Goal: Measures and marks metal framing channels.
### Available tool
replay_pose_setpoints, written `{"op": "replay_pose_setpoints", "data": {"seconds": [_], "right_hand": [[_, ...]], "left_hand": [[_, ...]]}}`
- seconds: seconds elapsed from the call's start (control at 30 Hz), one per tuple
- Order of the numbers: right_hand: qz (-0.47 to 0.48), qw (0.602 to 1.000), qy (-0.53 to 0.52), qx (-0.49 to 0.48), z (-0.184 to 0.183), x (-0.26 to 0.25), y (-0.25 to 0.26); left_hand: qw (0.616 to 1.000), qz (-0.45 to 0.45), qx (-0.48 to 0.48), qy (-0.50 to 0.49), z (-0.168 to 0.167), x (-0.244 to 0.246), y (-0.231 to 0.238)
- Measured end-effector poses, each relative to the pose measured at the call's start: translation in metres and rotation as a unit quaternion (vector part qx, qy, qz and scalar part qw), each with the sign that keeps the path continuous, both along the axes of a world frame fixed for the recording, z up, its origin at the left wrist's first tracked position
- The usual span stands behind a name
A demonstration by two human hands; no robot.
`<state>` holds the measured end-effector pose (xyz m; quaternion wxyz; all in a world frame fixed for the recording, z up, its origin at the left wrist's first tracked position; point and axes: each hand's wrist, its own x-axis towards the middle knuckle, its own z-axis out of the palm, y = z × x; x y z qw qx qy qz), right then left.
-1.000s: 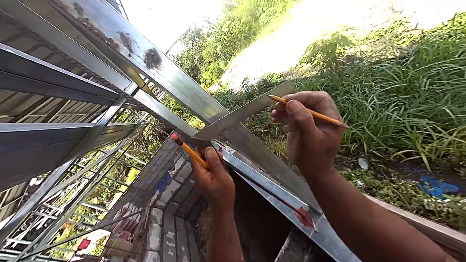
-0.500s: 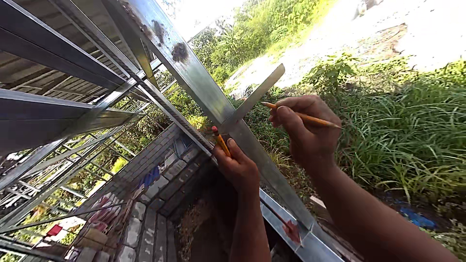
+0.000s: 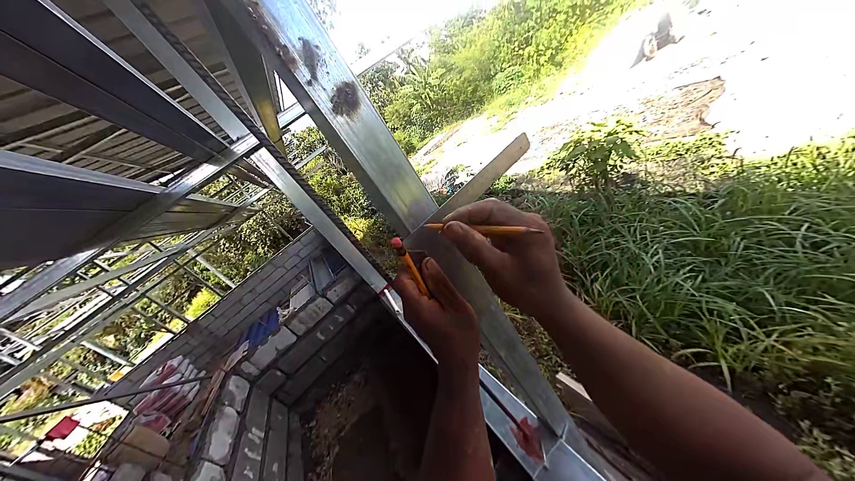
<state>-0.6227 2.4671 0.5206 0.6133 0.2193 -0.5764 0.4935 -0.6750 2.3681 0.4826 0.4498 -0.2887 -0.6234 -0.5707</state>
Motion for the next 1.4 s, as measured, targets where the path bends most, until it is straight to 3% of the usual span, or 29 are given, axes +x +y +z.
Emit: {"op": "replay_pose_setpoints", "data": {"seconds": [0.57,0.77,1.07,1.4], "right_hand": [[0.019,0.998,-0.054,0.009,0.013,-0.007,0.001],[-0.087,0.991,-0.070,-0.068,0.014,-0.006,0.033],[0.036,0.996,0.004,-0.079,0.008,-0.002,0.012],[0.044,0.996,-0.071,-0.019,0.013,-0.005,0.000]], "left_hand": [[1.000,-0.003,0.002,-0.015,-0.001,0.001,0.000],[0.999,0.037,0.001,0.004,-0.001,-0.001,0.001],[1.000,0.020,-0.008,-0.002,0.000,-0.001,0.000],[1.000,0.008,-0.003,-0.021,0.000,0.001,0.000]]}}
